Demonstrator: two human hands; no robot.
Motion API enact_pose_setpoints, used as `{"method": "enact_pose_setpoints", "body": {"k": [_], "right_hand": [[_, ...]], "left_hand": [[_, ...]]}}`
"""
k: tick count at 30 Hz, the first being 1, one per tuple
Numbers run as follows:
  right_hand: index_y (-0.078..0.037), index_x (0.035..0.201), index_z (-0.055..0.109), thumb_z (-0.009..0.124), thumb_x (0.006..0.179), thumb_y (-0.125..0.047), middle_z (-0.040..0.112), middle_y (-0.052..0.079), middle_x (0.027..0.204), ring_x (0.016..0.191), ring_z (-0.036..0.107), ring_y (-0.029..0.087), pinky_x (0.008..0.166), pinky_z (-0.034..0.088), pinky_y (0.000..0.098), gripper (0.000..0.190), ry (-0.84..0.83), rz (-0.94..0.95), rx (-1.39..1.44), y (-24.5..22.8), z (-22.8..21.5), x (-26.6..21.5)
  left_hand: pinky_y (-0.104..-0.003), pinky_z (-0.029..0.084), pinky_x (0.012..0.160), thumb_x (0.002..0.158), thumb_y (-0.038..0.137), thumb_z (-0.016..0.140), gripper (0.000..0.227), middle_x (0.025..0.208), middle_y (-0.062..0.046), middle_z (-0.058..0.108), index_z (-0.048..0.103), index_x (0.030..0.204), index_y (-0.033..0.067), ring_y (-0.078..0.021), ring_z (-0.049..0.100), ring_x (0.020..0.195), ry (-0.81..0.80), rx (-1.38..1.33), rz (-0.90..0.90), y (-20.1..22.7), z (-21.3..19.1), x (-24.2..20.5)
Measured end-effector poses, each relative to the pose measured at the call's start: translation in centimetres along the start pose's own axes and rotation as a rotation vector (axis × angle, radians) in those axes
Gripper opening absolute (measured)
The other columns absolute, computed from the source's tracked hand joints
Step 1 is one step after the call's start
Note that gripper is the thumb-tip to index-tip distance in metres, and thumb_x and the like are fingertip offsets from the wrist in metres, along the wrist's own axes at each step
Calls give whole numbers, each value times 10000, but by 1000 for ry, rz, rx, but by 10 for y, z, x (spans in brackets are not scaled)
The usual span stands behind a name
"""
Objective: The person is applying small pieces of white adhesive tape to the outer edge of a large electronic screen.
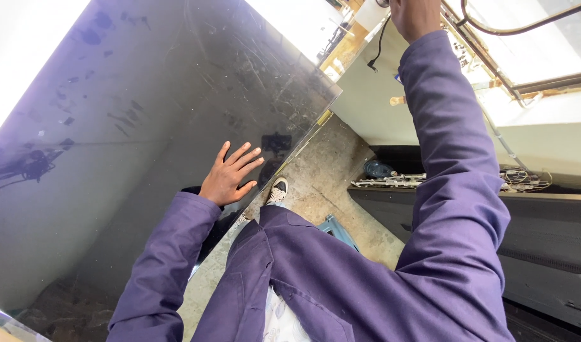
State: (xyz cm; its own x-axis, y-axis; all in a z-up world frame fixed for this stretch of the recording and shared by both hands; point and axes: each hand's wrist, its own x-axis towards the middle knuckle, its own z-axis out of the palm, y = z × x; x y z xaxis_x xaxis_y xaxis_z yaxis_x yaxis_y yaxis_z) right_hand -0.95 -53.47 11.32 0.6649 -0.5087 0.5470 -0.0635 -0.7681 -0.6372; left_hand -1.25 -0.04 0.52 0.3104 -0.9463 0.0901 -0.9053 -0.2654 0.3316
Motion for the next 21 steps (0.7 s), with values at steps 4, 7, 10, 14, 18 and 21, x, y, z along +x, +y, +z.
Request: {"method": "enact_pose_setpoints", "body": {"k": [4, 7, 10, 14, 18, 21], "right_hand": [[-76, 787, 465, 743, 960, -29, 453, 70, 602, 521, 419, 175, 493, 291, 344, 331, 35, 21, 50, 4, -19, -18], [-74, 786, 469, 739, 959, -35, 455, 74, 598, 512, 422, 174, 481, 293, 340, 323, 57, 37, 90, 5, -27, -25], [-71, 785, 474, 734, 959, -40, 458, 77, 593, 503, 425, 173, 469, 295, 335, 314, 82, 54, 125, 5, -36, -30], [-69, 784, 479, 728, 958, -47, 462, 82, 587, 491, 429, 172, 452, 297, 330, 304, 110, 76, 175, 2, -43, -34], [-66, 783, 485, 722, 956, -54, 466, 87, 580, 478, 433, 171, 436, 299, 324, 293, 137, 103, 222, -2, -49, -38], [-64, 783, 490, 717, 956, -60, 469, 91, 576, 469, 436, 170, 424, 300, 320, 286, 157, 126, 256, -1, -52, -46]], "left_hand": [[-542, 104, 1202, 890, 436, 567, 603, 1568, 31, 368, 446, 1451, 251, -199, 268, 1473, -2, 7, 2, 0, 0, 0], [-536, 83, 1205, 897, 436, 553, 600, 1578, 41, 350, 437, 1457, 257, -191, 259, 1476, -13, 8, -6, 0, 0, -1], [-532, 76, 1206, 900, 439, 551, 598, 1578, 39, 352, 436, 1457, 257, -191, 257, 1478, -12, 10, -3, 0, 1, -1], [-527, 78, 1205, 902, 442, 552, 591, 1578, 37, 355, 444, 1451, 252, -189, 262, 1475, -16, 0, -5, 1, 0, -1], [-528, 81, 1207, 895, 435, 566, 598, 1570, 36, 366, 449, 1452, 252, -187, 268, 1472, -16, -15, -8, 1, 0, -2], [-523, 78, 1208, 896, 451, 561, 592, 1572, 35, 365, 455, 1445, 255, -185, 269, 1472, -5, 5, 0, 0, 2, -2]]}}
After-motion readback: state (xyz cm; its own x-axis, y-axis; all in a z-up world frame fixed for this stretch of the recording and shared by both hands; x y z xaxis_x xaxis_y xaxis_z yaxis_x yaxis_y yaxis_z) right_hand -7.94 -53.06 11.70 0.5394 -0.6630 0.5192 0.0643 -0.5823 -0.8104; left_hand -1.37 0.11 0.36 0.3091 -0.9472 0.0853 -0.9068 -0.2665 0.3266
